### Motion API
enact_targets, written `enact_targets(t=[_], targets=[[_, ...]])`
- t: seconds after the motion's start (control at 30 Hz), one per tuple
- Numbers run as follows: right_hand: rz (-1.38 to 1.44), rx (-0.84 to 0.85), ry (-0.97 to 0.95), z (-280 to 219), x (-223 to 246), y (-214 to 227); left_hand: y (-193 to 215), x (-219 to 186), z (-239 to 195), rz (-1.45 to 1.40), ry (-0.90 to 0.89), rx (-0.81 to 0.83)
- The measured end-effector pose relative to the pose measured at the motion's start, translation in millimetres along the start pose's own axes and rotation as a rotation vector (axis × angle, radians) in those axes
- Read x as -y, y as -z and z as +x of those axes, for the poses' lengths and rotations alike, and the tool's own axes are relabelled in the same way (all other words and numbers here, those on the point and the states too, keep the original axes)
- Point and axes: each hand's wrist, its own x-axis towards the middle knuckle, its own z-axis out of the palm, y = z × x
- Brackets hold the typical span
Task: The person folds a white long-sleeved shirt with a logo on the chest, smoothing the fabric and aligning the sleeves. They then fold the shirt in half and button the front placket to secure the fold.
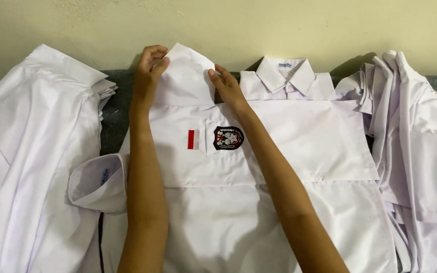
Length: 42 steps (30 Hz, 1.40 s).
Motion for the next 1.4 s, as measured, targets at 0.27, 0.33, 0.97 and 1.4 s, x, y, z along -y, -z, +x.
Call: enact_targets(t=[0.27, 0.33, 0.97, 1.4], targets=[[0.214, -0.104, 0.194, 23.5, -31.3, 2.8, -9.8, -13.1, -6.1, 0.454, 0.171, 0.016], [0.171, -0.072, 0.219, 23.8, -30.2, 5.7, -10.4, 12.4, 1.7, 0.408, 0.106, -0.03], [0.113, -0.039, 0.38, 20.6, -18.9, 11.6, -24.9, 16.5, 15.8, 0.299, -0.319, -0.201], [-0.422, -0.046, 0.348, 3.8, 4.8, 16.1, -26.0, 2.6, 12.5, 0.248, -0.255, -0.213]])
